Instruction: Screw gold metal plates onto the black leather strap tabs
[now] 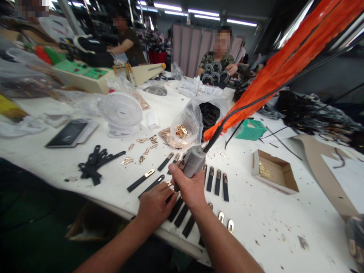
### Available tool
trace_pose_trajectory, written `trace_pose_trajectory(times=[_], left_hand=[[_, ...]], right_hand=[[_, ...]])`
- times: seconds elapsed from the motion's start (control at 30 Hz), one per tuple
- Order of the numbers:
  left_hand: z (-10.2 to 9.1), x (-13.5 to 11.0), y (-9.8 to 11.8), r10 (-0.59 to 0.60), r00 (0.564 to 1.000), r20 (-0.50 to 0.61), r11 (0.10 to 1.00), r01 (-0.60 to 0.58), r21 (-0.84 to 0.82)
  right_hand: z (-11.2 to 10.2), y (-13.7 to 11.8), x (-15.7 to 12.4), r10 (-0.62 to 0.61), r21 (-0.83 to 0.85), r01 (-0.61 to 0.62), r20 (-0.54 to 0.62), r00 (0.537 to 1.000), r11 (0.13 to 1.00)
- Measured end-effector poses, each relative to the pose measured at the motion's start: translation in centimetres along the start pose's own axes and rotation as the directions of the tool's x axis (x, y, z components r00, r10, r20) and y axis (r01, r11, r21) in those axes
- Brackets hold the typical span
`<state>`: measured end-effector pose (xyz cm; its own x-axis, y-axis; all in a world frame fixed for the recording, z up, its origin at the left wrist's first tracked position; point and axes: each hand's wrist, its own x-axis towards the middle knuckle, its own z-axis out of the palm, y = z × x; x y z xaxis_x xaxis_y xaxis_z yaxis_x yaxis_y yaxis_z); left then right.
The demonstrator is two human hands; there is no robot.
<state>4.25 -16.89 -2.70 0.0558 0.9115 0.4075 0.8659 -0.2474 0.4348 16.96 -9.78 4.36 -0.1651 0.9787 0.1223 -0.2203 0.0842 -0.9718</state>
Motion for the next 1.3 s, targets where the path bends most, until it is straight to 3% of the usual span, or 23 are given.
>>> trace_pose_trajectory(times=[0.73,0.9,1.3], left_hand=[[-0.1,0.0,0.0,0.0,1.0,-0.028,1.0,-0.001,-0.022],[0.2,0.0,0.1,0.01,0.998,-0.061,1.0,-0.01,-0.003],[0.4,0.1,-0.1,0.029,0.996,-0.081,0.998,-0.024,0.055]], right_hand=[[0.0,0.2,0.0,-0.017,0.047,0.018,-0.017,1.0,0.999],[-0.3,-0.2,0.6,-0.032,0.054,0.036,-0.067,0.997,0.998],[-0.1,1.3,1.0,-0.006,-0.05,0.0,-0.105,0.994,0.999]])
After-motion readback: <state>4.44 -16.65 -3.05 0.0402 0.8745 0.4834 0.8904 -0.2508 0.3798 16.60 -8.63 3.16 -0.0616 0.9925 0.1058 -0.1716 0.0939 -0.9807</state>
